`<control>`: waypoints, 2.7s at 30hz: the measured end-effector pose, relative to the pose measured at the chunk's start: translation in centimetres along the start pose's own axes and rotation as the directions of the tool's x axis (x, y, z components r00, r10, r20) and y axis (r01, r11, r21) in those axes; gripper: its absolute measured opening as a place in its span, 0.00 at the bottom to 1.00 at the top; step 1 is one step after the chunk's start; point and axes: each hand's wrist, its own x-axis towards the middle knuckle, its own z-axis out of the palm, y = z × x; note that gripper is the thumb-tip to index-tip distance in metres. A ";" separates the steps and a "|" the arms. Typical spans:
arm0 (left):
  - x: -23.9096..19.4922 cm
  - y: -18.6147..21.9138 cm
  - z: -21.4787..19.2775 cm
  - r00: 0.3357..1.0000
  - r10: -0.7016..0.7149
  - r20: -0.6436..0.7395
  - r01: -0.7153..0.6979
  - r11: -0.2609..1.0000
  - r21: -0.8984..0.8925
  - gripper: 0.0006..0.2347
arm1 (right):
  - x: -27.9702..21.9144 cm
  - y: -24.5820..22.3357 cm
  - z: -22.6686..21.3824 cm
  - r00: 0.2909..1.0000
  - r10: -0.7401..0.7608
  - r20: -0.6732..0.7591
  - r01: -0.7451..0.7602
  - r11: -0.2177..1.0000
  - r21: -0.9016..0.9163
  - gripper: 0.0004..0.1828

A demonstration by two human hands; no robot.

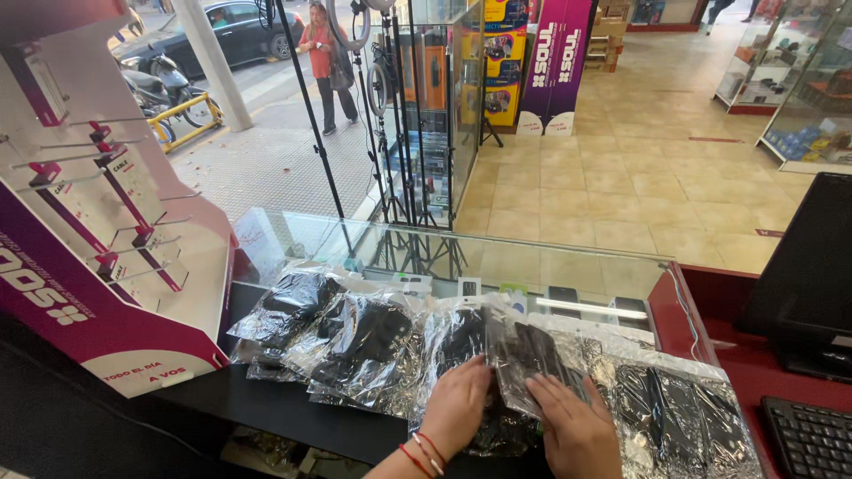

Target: The person repeatedly picks up packaged electronic accessories from a glass display counter and hangs them on a wall-mounted display rack. The person handles the items one by one, moving between the counter and the rack to organize the stock.

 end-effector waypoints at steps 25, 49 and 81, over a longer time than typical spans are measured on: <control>-7.7 0.4 -3.3 0.975 -0.081 -0.208 -0.098 0.680 -0.726 0.21 | 6.2 -1.5 -4.7 0.919 -0.094 0.383 -0.058 0.929 0.366 0.46; -32.3 -1.1 -6.5 0.858 -0.271 -0.435 -0.033 0.818 -0.574 0.17 | 8.4 -19.5 -2.9 0.725 -0.362 0.586 -0.246 0.659 0.711 0.13; -85.2 -1.6 -6.0 0.249 -0.341 -0.906 0.745 0.665 -0.046 0.03 | -21.4 -65.7 -23.9 0.106 -0.729 0.676 -0.045 0.676 0.736 0.09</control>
